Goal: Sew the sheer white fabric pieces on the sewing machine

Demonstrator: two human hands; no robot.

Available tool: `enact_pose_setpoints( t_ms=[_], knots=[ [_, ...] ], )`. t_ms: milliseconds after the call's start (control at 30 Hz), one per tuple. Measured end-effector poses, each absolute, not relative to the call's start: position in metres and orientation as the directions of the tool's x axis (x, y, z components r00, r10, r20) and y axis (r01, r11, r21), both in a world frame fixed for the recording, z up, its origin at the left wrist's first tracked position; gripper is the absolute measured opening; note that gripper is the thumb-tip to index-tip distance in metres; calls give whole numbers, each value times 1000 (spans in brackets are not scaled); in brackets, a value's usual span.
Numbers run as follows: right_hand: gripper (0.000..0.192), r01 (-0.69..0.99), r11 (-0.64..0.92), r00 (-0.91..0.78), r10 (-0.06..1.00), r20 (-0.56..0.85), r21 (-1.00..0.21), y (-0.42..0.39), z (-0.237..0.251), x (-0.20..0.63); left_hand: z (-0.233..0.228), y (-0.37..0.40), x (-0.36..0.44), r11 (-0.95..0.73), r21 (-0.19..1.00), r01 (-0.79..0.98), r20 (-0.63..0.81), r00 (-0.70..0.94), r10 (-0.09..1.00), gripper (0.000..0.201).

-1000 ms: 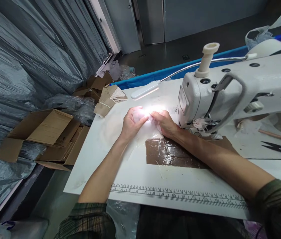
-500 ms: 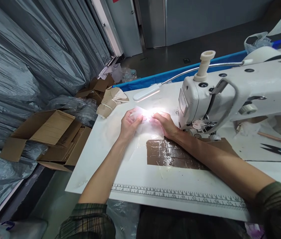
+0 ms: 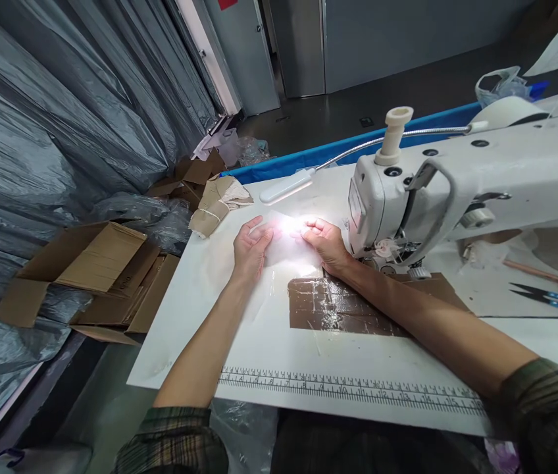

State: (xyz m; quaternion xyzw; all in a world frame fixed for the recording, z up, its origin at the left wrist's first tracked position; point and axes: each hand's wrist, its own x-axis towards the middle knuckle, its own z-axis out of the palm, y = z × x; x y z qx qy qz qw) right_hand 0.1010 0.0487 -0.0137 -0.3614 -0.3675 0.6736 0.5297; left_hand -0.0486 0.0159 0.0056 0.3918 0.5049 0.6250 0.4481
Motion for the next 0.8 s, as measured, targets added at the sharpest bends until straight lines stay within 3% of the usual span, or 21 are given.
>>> enact_pose_setpoints(
  t_ms=[333, 500, 800],
  knots=[
    [44, -452, -124, -175, 983, -48, -883, 48, -15, 104, 6, 15, -50, -99, 983, -157, 52, -279, 959, 57],
    [46, -439, -98, -159, 987, -30, -893, 47, -16, 105, 7, 14, -49, -95, 983, -158, 43, -301, 953, 60],
    [47, -372, 19, -256, 959, 122, -928, 39, -19, 106, 9, 10, -44, -76, 986, -148, 30, -292, 956, 72]
  ],
)
